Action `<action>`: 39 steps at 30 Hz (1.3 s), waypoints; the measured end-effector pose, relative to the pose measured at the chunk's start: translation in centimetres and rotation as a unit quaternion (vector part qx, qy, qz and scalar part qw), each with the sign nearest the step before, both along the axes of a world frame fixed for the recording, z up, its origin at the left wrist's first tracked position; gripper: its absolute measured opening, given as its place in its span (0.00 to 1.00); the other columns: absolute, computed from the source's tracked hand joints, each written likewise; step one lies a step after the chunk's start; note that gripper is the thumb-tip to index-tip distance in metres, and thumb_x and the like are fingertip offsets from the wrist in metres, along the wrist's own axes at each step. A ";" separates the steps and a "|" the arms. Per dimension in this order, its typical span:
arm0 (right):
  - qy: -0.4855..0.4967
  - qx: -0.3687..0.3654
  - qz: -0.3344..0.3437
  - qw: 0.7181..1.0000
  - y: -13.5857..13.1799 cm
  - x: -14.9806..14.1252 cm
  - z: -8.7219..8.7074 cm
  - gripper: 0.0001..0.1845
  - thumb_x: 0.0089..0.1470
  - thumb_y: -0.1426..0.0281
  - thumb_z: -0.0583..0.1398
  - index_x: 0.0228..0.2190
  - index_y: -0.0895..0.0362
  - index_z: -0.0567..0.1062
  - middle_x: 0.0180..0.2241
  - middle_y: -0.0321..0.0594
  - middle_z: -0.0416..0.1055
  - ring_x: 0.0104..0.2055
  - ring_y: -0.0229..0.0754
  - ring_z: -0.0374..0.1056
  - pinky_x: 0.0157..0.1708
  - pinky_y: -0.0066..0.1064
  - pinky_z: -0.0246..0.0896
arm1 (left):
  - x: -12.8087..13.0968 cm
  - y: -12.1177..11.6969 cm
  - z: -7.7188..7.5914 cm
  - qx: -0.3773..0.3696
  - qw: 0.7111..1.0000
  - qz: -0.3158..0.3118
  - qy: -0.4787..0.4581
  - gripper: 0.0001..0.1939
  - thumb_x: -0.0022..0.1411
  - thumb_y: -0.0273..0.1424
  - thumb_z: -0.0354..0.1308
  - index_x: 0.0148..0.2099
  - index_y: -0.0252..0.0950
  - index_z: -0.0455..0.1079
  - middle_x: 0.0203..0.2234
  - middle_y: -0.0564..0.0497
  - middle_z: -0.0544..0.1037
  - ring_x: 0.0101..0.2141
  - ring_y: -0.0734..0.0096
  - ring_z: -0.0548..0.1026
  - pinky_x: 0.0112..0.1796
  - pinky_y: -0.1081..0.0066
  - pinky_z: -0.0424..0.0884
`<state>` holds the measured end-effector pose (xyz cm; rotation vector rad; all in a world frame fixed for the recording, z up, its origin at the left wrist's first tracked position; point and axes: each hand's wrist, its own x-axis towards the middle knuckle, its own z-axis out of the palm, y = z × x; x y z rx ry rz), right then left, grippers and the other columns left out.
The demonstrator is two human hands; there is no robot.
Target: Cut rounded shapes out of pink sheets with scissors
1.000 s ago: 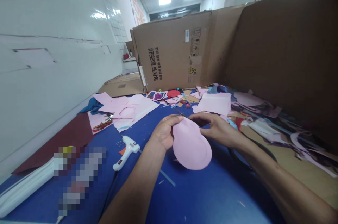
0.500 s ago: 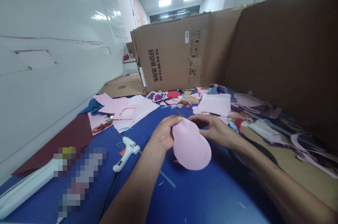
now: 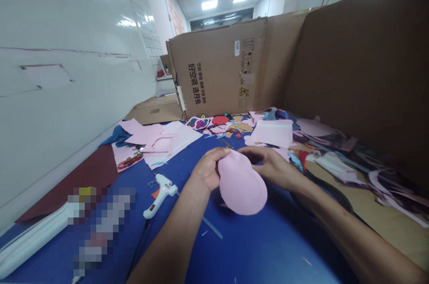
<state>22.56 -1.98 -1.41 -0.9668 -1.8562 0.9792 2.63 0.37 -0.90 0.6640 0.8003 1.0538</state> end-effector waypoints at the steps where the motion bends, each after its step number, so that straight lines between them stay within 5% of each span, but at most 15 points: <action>1: 0.002 0.000 0.001 1.000 0.0 0.0 0.0 0.20 0.57 0.63 0.68 0.51 0.53 0.82 0.49 0.42 0.82 0.48 0.52 0.76 0.49 0.40 0.69 | 0.0 0.0 0.0 0.003 1.000 -0.001 0.002 0.12 0.39 0.26 0.74 0.27 0.33 0.75 0.22 0.49 0.78 0.24 0.69 0.74 0.31 0.69 0.71; 5: 0.023 -0.011 0.011 1.000 0.0 -0.3 -0.1 0.19 0.57 0.64 0.68 0.50 0.54 0.82 0.47 0.42 0.82 0.48 0.52 0.76 0.49 0.40 0.70 | -0.1 0.0 0.1 0.009 1.000 0.011 0.013 0.13 0.38 0.26 0.75 0.27 0.34 0.75 0.22 0.50 0.77 0.24 0.70 0.74 0.30 0.69 0.71; 8: 0.014 -0.014 -0.028 0.999 0.4 -0.2 -0.6 0.19 0.54 0.64 0.67 0.48 0.54 0.83 0.39 0.40 0.82 0.40 0.50 0.76 0.39 0.37 0.71 | -0.1 -0.2 0.3 0.019 0.999 0.022 0.023 0.14 0.37 0.26 0.76 0.27 0.33 0.75 0.21 0.50 0.77 0.23 0.71 0.73 0.29 0.69 0.71; 12: -0.020 -0.012 -0.118 0.993 1.1 0.2 -1.4 0.21 0.52 0.64 0.66 0.47 0.56 0.83 0.26 0.34 0.73 0.27 0.41 0.67 0.25 0.30 0.62 | 0.0 -0.3 0.4 0.029 0.999 0.029 0.034 0.14 0.36 0.27 0.76 0.27 0.33 0.75 0.21 0.50 0.77 0.22 0.71 0.73 0.28 0.69 0.70; 16: -0.026 -0.026 -0.108 0.993 1.4 0.7 -1.5 0.22 0.50 0.67 0.64 0.47 0.55 0.83 0.23 0.32 0.69 0.24 0.39 0.63 0.22 0.28 0.57 | 0.1 -0.2 0.2 0.048 0.997 0.037 0.050 0.14 0.37 0.29 0.76 0.26 0.33 0.75 0.20 0.49 0.77 0.22 0.70 0.73 0.28 0.69 0.70; 25: -0.049 0.040 -0.055 0.996 0.3 1.0 0.3 0.22 0.53 0.70 0.62 0.50 0.52 0.81 0.42 0.40 0.80 0.44 0.49 0.74 0.47 0.41 0.69 | -0.1 -0.5 0.6 0.063 0.997 0.016 0.033 0.17 0.35 0.30 0.78 0.27 0.33 0.76 0.22 0.49 0.78 0.23 0.71 0.74 0.30 0.69 0.71; 39: -0.067 0.066 -0.022 0.995 0.1 1.6 0.2 0.24 0.54 0.71 0.62 0.53 0.50 0.81 0.51 0.42 0.80 0.51 0.52 0.75 0.54 0.44 0.69 | -0.2 -0.7 1.2 0.065 0.998 -0.011 0.018 0.18 0.33 0.28 0.80 0.29 0.32 0.78 0.26 0.47 0.81 0.27 0.68 0.77 0.34 0.67 0.74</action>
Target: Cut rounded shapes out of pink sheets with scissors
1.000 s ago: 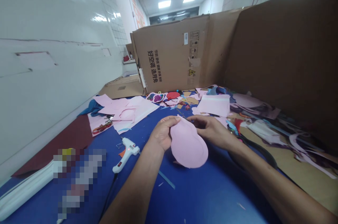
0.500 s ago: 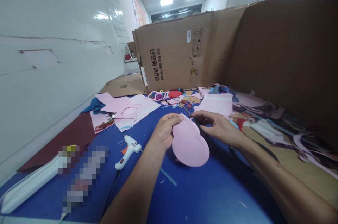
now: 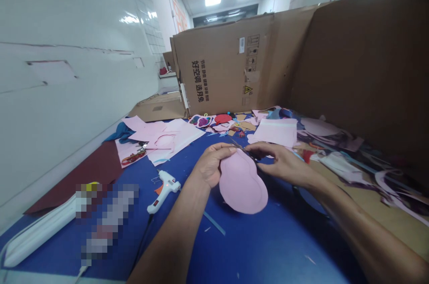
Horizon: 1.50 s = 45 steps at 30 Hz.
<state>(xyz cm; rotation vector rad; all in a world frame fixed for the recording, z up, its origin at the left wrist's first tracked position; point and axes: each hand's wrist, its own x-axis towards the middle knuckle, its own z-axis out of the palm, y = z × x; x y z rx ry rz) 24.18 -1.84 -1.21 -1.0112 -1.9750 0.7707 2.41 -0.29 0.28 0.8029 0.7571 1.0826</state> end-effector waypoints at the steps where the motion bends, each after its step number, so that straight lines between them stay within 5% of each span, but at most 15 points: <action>1: 0.000 0.002 0.000 1.000 0.0 0.1 0.0 0.24 0.54 0.72 0.62 0.52 0.51 0.81 0.51 0.41 0.80 0.51 0.52 0.75 0.54 0.44 0.69 | 0.0 0.0 0.0 -0.001 1.000 0.001 0.002 0.18 0.33 0.28 0.80 0.29 0.32 0.78 0.26 0.48 0.81 0.27 0.68 0.77 0.34 0.67 0.74; 37: 0.006 -0.014 0.007 1.000 0.2 0.0 0.0 0.21 0.55 0.71 0.63 0.51 0.50 0.83 0.47 0.39 0.81 0.48 0.48 0.74 0.49 0.38 0.67 | -0.1 0.4 -0.9 0.010 0.999 -0.008 0.048 0.18 0.35 0.31 0.79 0.29 0.32 0.78 0.24 0.48 0.80 0.24 0.70 0.75 0.30 0.69 0.71; 43: 0.082 -0.139 -0.042 0.986 0.8 0.3 -0.7 0.25 0.55 0.62 0.68 0.53 0.54 0.81 0.32 0.38 0.79 0.30 0.43 0.71 0.29 0.33 0.65 | -0.1 0.3 -0.8 0.021 0.998 0.009 0.052 0.16 0.37 0.31 0.78 0.28 0.33 0.77 0.25 0.48 0.80 0.24 0.71 0.75 0.30 0.69 0.70; 45: 0.120 -0.171 -0.055 0.976 0.9 0.3 -0.8 0.28 0.54 0.58 0.70 0.54 0.54 0.80 0.33 0.39 0.79 0.31 0.44 0.72 0.30 0.33 0.66 | -0.1 0.2 -0.7 0.027 0.998 0.005 0.057 0.15 0.38 0.31 0.78 0.28 0.33 0.78 0.26 0.48 0.80 0.25 0.71 0.75 0.30 0.70 0.70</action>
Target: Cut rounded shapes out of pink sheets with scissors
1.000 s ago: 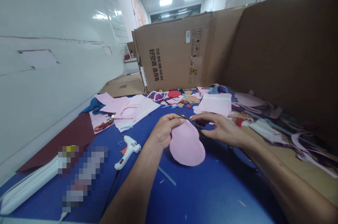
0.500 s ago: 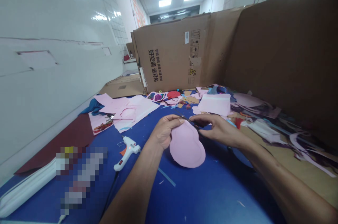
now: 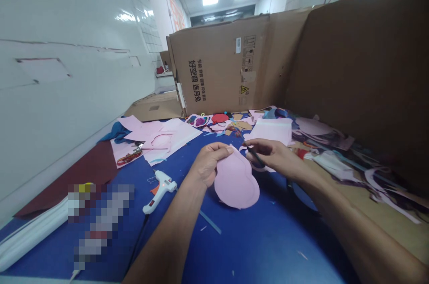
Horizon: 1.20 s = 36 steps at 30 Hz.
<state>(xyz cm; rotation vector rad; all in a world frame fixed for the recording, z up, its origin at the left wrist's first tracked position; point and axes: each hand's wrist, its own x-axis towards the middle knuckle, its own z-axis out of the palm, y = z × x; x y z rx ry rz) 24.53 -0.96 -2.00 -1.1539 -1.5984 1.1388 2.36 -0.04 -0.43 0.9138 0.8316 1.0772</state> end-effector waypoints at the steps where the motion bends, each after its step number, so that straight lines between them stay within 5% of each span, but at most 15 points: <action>1: 0.019 -0.003 -0.011 1.000 0.0 0.1 0.1 0.29 0.53 0.56 0.71 0.54 0.54 0.81 0.35 0.41 0.80 0.34 0.45 0.74 0.33 0.34 0.68 | 0.0 -0.1 0.0 0.002 1.000 -0.004 0.005 0.15 0.39 0.32 0.78 0.29 0.33 0.78 0.26 0.48 0.80 0.25 0.71 0.75 0.30 0.70 0.70; 6: 0.061 -0.006 -0.078 0.995 -0.5 0.3 1.0 0.33 0.50 0.51 0.73 0.54 0.52 0.82 0.46 0.44 0.82 0.49 0.56 0.77 0.48 0.44 0.70 | 0.4 -0.6 0.4 0.007 1.000 -0.013 0.028 0.14 0.40 0.32 0.77 0.29 0.34 0.78 0.25 0.48 0.79 0.24 0.71 0.74 0.28 0.70 0.70; 12: 0.005 0.040 -0.105 0.994 -0.9 0.1 1.8 0.30 0.51 0.47 0.71 0.50 0.50 0.84 0.49 0.43 0.81 0.54 0.58 0.73 0.49 0.44 0.69 | 0.6 -0.8 0.7 0.010 0.999 -0.032 0.033 0.12 0.41 0.31 0.76 0.26 0.34 0.76 0.22 0.49 0.78 0.22 0.72 0.73 0.26 0.71 0.68; 20: 0.111 0.057 -0.103 0.987 -0.5 -0.5 1.6 0.26 0.37 0.58 0.77 0.32 0.52 0.70 0.28 0.31 0.71 0.28 0.38 0.65 0.29 0.30 0.61 | 0.8 -0.9 0.6 0.020 0.997 -0.041 0.066 0.11 0.42 0.32 0.74 0.26 0.35 0.76 0.22 0.50 0.77 0.22 0.71 0.72 0.26 0.70 0.67; 27: 0.049 0.066 -0.054 0.995 -2.3 -1.3 3.0 0.23 0.44 0.59 0.75 0.34 0.52 0.69 0.33 0.37 0.75 0.33 0.42 0.70 0.29 0.31 0.63 | 1.1 -1.3 0.5 0.064 0.985 -0.079 0.137 0.09 0.44 0.33 0.72 0.27 0.35 0.78 0.21 0.50 0.76 0.21 0.72 0.70 0.25 0.71 0.63; 36: -0.116 0.136 -0.015 0.984 -3.2 -1.3 3.7 0.10 0.48 0.74 0.65 0.33 0.53 0.70 0.30 0.36 0.74 0.31 0.41 0.66 0.29 0.32 0.59 | 1.3 -1.8 0.2 0.150 0.960 -0.114 0.208 0.06 0.49 0.33 0.68 0.26 0.36 0.78 0.23 0.50 0.77 0.25 0.70 0.72 0.26 0.72 0.63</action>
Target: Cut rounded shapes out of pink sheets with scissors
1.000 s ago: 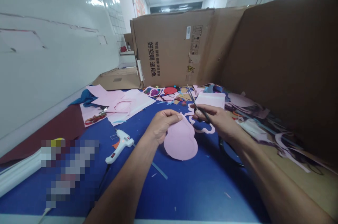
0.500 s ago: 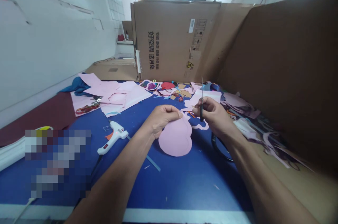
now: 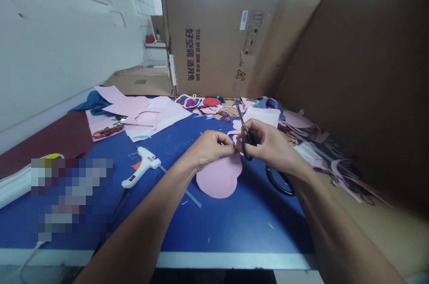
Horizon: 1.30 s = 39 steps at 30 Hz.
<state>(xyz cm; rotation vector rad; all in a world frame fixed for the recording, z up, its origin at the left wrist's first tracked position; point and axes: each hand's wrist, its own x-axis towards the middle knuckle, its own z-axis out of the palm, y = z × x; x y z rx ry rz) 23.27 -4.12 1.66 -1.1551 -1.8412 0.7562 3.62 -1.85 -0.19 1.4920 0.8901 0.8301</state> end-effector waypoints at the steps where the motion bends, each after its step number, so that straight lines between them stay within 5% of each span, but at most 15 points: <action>1: -0.011 0.001 0.001 1.000 0.0 0.1 0.0 0.10 0.47 0.75 0.64 0.33 0.53 0.70 0.30 0.35 0.74 0.31 0.41 0.66 0.29 0.32 0.58 | 0.0 0.0 -0.2 0.001 1.000 -0.004 0.003 0.06 0.49 0.33 0.68 0.26 0.36 0.78 0.23 0.50 0.77 0.25 0.69 0.72 0.27 0.72 0.63; 13: 0.062 -0.026 -0.026 0.997 0.9 0.4 -0.6 0.12 0.42 0.74 0.64 0.32 0.53 0.70 0.27 0.32 0.70 0.28 0.39 0.63 0.27 0.31 0.58 | -1.2 0.5 0.4 0.003 0.997 -0.033 0.064 0.09 0.50 0.35 0.70 0.33 0.36 0.81 0.25 0.48 0.79 0.23 0.69 0.73 0.23 0.73 0.62; 17: 0.093 -0.033 -0.048 0.994 1.1 0.8 -0.6 0.13 0.42 0.73 0.64 0.32 0.53 0.70 0.29 0.34 0.73 0.28 0.40 0.65 0.26 0.31 0.59 | -1.7 0.3 0.9 -0.003 0.996 -0.009 0.092 0.06 0.48 0.32 0.69 0.27 0.36 0.77 0.20 0.50 0.75 0.19 0.72 0.68 0.20 0.73 0.57; 23: 0.100 -0.093 0.018 0.990 1.2 1.7 -0.7 0.14 0.45 0.72 0.67 0.32 0.53 0.68 0.31 0.37 0.77 0.29 0.40 0.68 0.26 0.30 0.59 | -1.8 0.4 0.9 0.005 0.990 -0.028 0.135 0.02 0.46 0.28 0.66 0.27 0.36 0.79 0.20 0.50 0.76 0.19 0.69 0.70 0.20 0.72 0.58; 29: 0.023 -0.093 0.073 0.993 0.7 1.7 -0.4 0.11 0.44 0.75 0.65 0.33 0.54 0.73 0.34 0.38 0.79 0.34 0.44 0.71 0.31 0.32 0.64 | -1.7 0.2 0.9 0.039 0.978 -0.063 0.193 0.02 0.46 0.27 0.63 0.23 0.38 0.76 0.17 0.52 0.73 0.17 0.70 0.67 0.20 0.70 0.54; 34: -0.033 -0.068 0.062 0.995 0.6 1.2 -0.6 0.11 0.42 0.77 0.62 0.31 0.54 0.72 0.29 0.33 0.73 0.30 0.40 0.66 0.27 0.30 0.58 | -1.2 0.0 0.8 0.058 0.976 -0.072 0.196 0.06 0.48 0.26 0.63 0.21 0.38 0.72 0.17 0.53 0.71 0.18 0.71 0.65 0.21 0.70 0.53; 36: -0.014 -0.065 0.029 0.997 0.9 1.2 -0.7 0.11 0.41 0.76 0.63 0.30 0.54 0.72 0.26 0.31 0.71 0.28 0.39 0.64 0.26 0.30 0.55 | -1.0 0.3 0.7 0.080 0.984 -0.030 0.158 0.01 0.49 0.27 0.65 0.27 0.37 0.76 0.22 0.51 0.76 0.22 0.69 0.70 0.24 0.70 0.59; 39: 0.070 -0.044 -0.068 0.994 1.8 1.6 -1.1 0.11 0.39 0.74 0.64 0.29 0.54 0.71 0.25 0.30 0.70 0.25 0.37 0.62 0.25 0.29 0.55 | -0.9 1.4 0.3 0.146 0.979 0.136 0.050 0.12 0.51 0.32 0.71 0.40 0.37 0.79 0.36 0.46 0.82 0.36 0.63 0.76 0.36 0.69 0.69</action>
